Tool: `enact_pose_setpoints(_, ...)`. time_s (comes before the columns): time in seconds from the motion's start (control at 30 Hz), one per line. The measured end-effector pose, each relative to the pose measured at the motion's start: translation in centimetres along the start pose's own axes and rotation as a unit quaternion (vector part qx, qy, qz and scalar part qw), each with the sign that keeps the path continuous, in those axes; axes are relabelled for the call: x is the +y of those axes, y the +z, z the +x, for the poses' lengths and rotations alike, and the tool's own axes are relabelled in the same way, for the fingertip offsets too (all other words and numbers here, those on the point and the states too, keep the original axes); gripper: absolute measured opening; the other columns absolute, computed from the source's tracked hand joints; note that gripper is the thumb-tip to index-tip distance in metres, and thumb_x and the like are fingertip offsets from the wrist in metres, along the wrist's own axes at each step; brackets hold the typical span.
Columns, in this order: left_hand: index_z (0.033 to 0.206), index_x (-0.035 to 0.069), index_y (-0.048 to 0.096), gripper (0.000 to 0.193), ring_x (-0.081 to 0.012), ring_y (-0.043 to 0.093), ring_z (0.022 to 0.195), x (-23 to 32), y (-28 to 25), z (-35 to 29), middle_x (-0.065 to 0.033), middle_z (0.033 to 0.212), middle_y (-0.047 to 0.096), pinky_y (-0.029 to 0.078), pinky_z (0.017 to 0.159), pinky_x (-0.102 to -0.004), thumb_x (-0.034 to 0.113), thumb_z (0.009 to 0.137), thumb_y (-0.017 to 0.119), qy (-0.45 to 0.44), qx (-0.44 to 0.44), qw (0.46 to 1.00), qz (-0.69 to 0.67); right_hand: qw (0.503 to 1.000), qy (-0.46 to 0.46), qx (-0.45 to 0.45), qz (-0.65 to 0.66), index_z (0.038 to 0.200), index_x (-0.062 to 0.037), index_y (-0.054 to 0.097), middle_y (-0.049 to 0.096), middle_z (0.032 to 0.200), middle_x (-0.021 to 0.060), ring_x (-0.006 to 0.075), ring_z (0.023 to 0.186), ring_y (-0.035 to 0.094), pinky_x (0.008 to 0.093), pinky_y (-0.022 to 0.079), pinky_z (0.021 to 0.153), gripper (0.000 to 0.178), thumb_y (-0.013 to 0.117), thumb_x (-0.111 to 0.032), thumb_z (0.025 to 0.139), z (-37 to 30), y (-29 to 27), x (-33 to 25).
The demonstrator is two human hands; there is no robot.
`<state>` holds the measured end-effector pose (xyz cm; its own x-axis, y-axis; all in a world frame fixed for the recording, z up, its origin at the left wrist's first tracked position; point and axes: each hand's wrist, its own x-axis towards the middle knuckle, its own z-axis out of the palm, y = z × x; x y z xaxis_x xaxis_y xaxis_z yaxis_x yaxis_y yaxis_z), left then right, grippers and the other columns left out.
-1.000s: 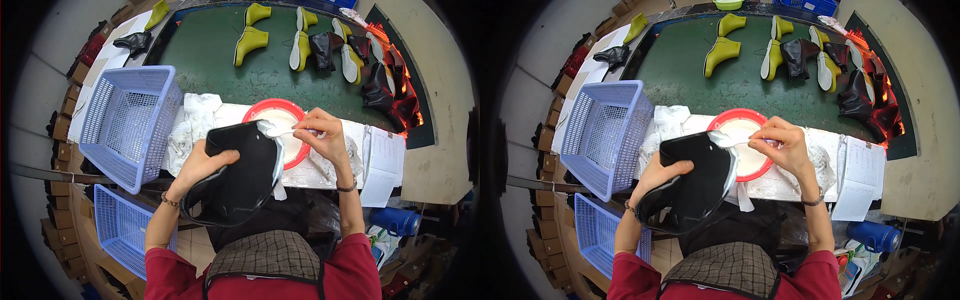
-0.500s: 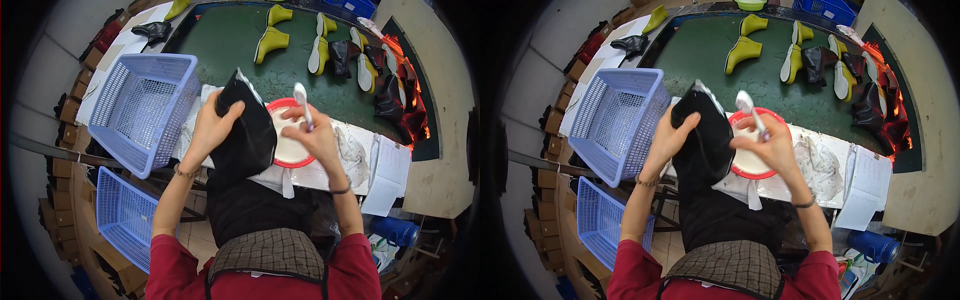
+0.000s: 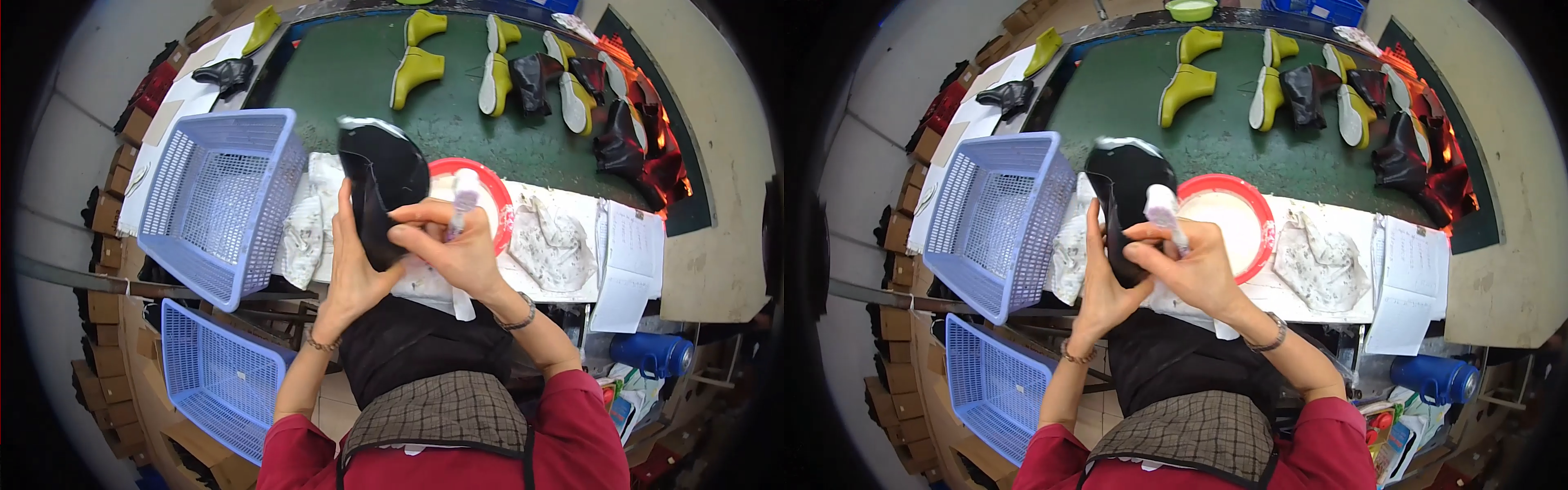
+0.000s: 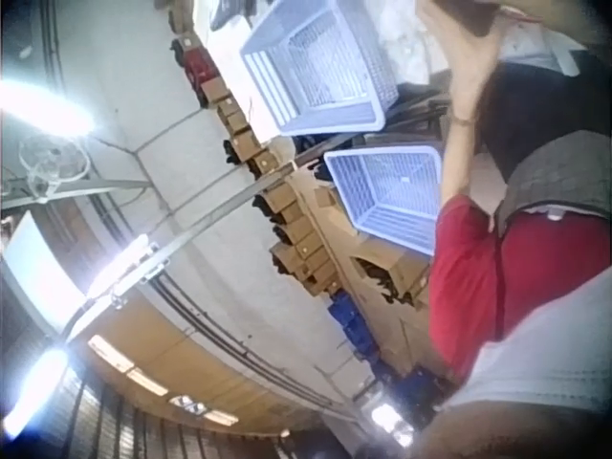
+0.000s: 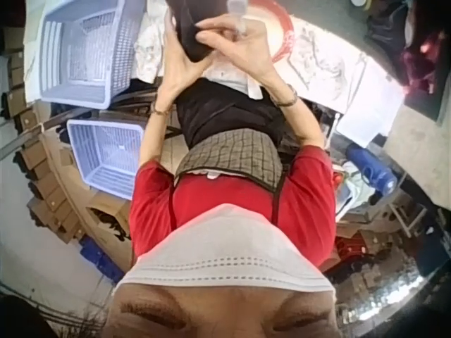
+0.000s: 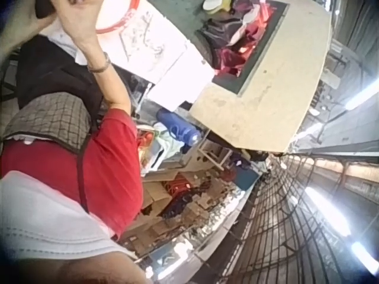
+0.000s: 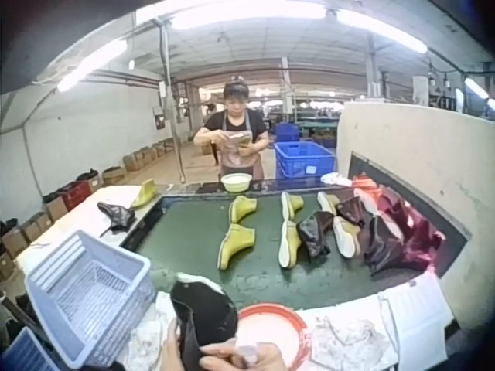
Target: Applying adhesive to shoe uppers using a brush and organizing parts in a factory setting.
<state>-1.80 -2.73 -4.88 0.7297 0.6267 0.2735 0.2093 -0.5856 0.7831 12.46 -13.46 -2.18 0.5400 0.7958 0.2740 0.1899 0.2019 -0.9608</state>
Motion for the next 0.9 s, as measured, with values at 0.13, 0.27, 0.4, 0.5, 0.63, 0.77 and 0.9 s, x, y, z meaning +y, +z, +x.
enact_pose_setpoints(0.13,0.154,0.003,0.034,0.088,-0.0401,0.057,0.116,-2.0,1.0,-0.7,-0.0240,0.129,0.050,0.047,0.099,-0.0425,-0.015,0.072,0.064,0.023,0.092,0.995,0.026,0.994,0.093,-0.039,0.033,0.100,-0.0019,0.076,0.061,0.071,-0.0049,0.0045,0.069,0.059,0.0228,0.046,0.061,0.019,0.081,-0.013,0.085,0.5,-2.8,0.3)
enact_pose_setpoints(0.27,0.143,0.000,0.050,0.073,-0.0409,0.056,0.119,-2.6,-0.6,-1.3,-0.0219,0.128,0.054,0.044,0.104,-0.0433,-0.018,0.072,0.058,0.059,0.126,0.987,0.085,0.978,0.045,0.089,-0.185,0.098,-0.0081,0.077,0.062,0.081,0.0002,0.0126,0.078,0.063,0.0284,0.049,0.064,0.016,0.077,-0.021,0.088,-0.2,-9.2,2.8)
enact_pose_setpoints(0.4,0.136,0.006,0.058,0.070,-0.0416,0.053,0.120,-1.4,-0.6,-1.1,-0.0207,0.130,0.052,0.043,0.104,-0.0467,-0.016,0.070,0.062,0.091,0.134,0.981,0.103,0.811,-0.052,0.009,-0.582,0.096,-0.0111,0.078,0.063,0.083,0.0046,0.0245,0.079,0.064,0.0372,0.051,0.064,0.017,0.077,-0.024,0.084,-2.3,-11.6,5.4)
enact_pose_setpoints(0.5,0.134,0.008,0.061,0.066,-0.0408,0.053,0.119,-0.3,-0.5,-0.7,-0.0196,0.132,0.052,0.043,0.103,-0.0472,-0.012,0.071,0.066,0.111,0.123,0.977,0.133,0.786,-0.032,-0.035,-0.616,0.095,-0.0098,0.079,0.065,0.084,0.0048,0.0245,0.078,0.065,0.0361,0.051,0.062,0.017,0.078,-0.022,0.083,-2.8,-11.8,4.5)
enact_pose_setpoints(0.63,0.131,0.010,0.064,0.061,-0.0399,0.053,0.120,0.8,-0.2,-1.1,-0.0193,0.134,0.052,0.042,0.102,-0.0475,-0.005,0.073,0.071,0.136,0.107,0.972,0.157,0.946,-0.026,0.065,-0.317,0.101,-0.0055,0.079,0.066,0.084,0.0051,0.0147,0.067,0.060,0.0279,0.046,0.057,0.017,0.079,-0.011,0.085,-2.7,-11.2,1.5)
enact_pose_setpoints(0.77,0.128,0.010,0.066,0.059,-0.0388,0.053,0.120,1.3,0.2,-1.7,-0.0202,0.133,0.053,0.042,0.102,-0.0464,0.003,0.071,0.077,0.143,0.087,0.977,0.128,0.965,-0.035,0.076,-0.250,0.100,-0.0049,0.079,0.067,0.082,0.0058,0.0123,0.065,0.060,0.0264,0.047,0.056,0.016,0.079,-0.008,0.085,-3.0,-10.9,1.4)
enact_pose_setpoints(0.9,0.124,0.010,0.068,0.053,-0.0384,0.056,0.115,1.7,0.0,-2.0,-0.0204,0.129,0.057,0.044,0.100,-0.0463,0.012,0.072,0.079,0.220,0.090,0.966,0.106,0.945,-0.067,0.110,-0.299,0.099,-0.0051,0.079,0.067,0.083,0.0060,0.0125,0.065,0.059,0.0263,0.046,0.054,0.015,0.079,-0.009,0.084,-1.3,-12.4,1.7)
